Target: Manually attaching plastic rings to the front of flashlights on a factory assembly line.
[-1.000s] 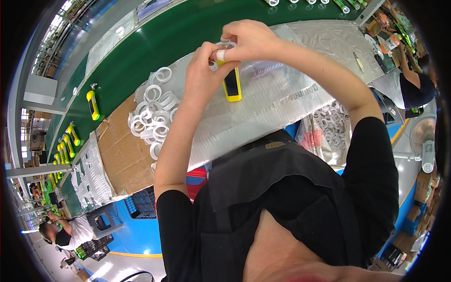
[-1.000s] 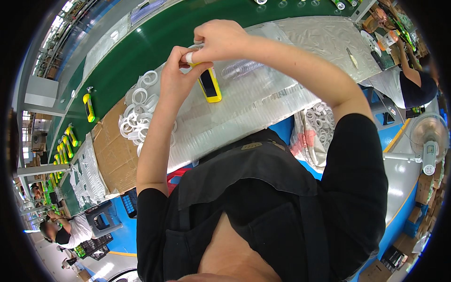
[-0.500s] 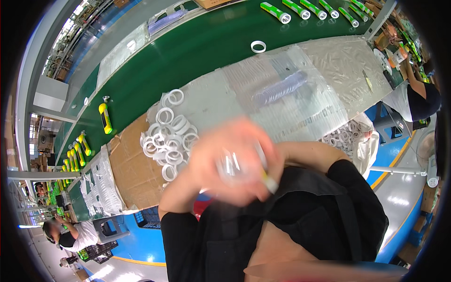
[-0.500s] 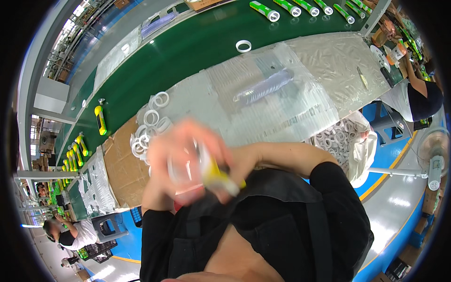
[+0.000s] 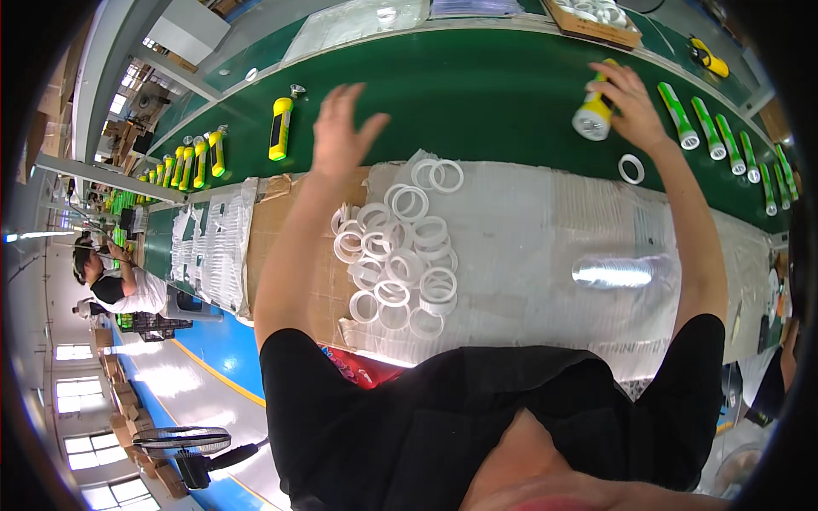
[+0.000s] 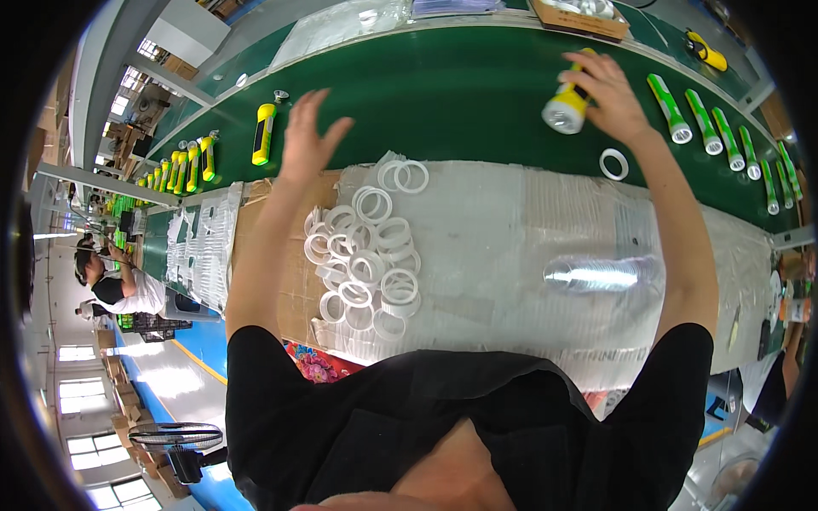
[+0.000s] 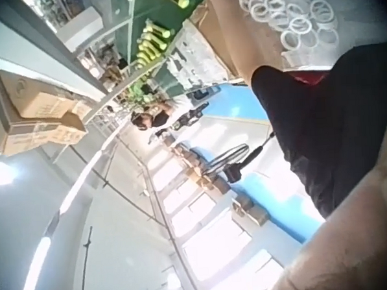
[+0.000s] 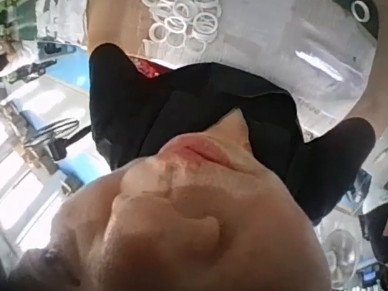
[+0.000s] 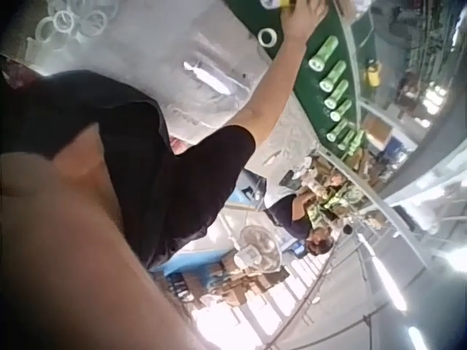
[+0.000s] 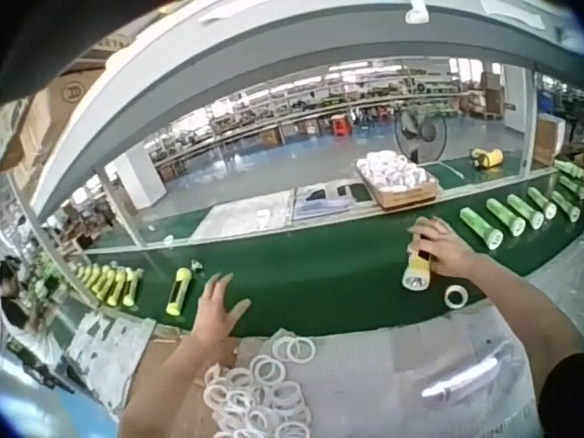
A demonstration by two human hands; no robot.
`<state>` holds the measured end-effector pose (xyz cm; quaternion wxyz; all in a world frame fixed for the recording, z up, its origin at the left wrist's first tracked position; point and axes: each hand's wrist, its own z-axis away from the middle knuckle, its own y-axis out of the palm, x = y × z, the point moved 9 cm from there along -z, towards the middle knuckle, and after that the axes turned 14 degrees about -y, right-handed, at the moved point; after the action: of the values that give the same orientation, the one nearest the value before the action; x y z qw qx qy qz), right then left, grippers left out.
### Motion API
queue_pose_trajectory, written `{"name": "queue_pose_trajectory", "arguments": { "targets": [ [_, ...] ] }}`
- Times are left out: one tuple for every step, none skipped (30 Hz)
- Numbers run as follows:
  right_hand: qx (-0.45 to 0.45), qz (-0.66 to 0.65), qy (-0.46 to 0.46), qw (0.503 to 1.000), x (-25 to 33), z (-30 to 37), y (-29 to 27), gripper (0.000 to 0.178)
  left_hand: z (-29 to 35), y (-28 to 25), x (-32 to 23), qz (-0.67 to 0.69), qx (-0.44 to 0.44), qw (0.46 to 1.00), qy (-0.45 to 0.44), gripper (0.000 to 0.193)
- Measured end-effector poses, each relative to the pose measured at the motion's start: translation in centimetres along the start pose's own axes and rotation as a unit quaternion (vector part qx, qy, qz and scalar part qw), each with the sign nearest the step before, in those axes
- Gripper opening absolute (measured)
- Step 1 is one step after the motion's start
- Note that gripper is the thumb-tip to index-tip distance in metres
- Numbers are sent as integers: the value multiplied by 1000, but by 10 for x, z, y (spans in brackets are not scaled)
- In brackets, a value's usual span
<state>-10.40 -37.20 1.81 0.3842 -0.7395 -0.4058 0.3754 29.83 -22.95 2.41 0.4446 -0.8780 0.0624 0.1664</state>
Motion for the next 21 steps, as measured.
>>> {"name": "queue_pose_trajectory", "arguments": {
  "targets": [
    [27, 42, 41, 998, -31, 14, 11, 59, -12, 1, 59, -65, -31, 996, -50, 64],
    [69, 53, 102, 991, -60, 35, 21, 59, -20, 2, 112, -128, -24, 982, -133, 69],
    [122, 69, 138, 980, -78, 49, 34, 61, -20, -4, 171, -205, -54, 958, -191, 76],
    [151, 24, 172, 973, -105, 84, 50, 62, -24, 2, 207, -221, -8, 934, -281, 81],
    [175, -22, 202, 963, -124, 108, 66, 64, -21, 6, 238, -260, 5, 913, -314, 83],
    [178, -20, 209, 961, -129, 111, 67, 64, -16, 12, 266, -273, 47, 886, -372, 82],
    [175, 17, 208, 962, -130, 117, 58, 65, -13, 21, 279, -292, 80, 865, -401, 80],
    [167, 49, 195, 965, -125, 110, 49, 67, -3, 21, 314, -246, 147, 851, -439, 76],
    [114, 56, 192, 973, -113, 93, 38, 66, 4, 8, 337, -278, 110, 863, -406, 70],
    [54, 42, 199, 978, -102, 93, 24, 63, -2, 22, 326, -266, 103, 876, -388, 67],
    [-44, -7, 180, 983, -89, 94, 11, 58, -10, 27, 308, -254, 93, 889, -370, 64],
    [-102, 4, 150, 983, -67, 88, -5, 51, -18, 32, 277, -168, 54, 920, -349, 60],
    [-138, -52, 177, 973, -41, 68, -17, 42, -18, 33, 257, -103, 58, 941, -317, 61],
    [-174, -38, 146, 973, -12, 56, -29, 34, -23, 41, 228, -32, 68, 958, -277, 62],
    [-173, -171, 190, 951, 3, 53, -17, 30, -27, 53, 187, 23, 88, 962, -256, 63],
    [-206, -306, 216, 904, 22, 49, 0, 28, -26, 62, 143, 98, 113, 962, -229, 62],
    [-205, -373, 224, 877, 48, 31, 2, 26, -18, 65, 98, 172, 136, 954, -205, 61],
    [-226, -440, 212, 843, 66, 24, 15, 26, -8, 64, 44, 258, 170, 930, -198, 57],
    [-206, -509, 270, 791, 90, 11, 20, 33, 10, 61, 1, 320, 201, 906, -189, 56],
    [-182, -584, 341, 714, 114, 3, 21, 43, 28, 56, -39, 334, 223, 899, -173, 57],
    [-172, -575, 379, 704, 121, 9, 34, 54, 47, 59, -83, 371, 281, 873, -146, 61]
  ]
}}
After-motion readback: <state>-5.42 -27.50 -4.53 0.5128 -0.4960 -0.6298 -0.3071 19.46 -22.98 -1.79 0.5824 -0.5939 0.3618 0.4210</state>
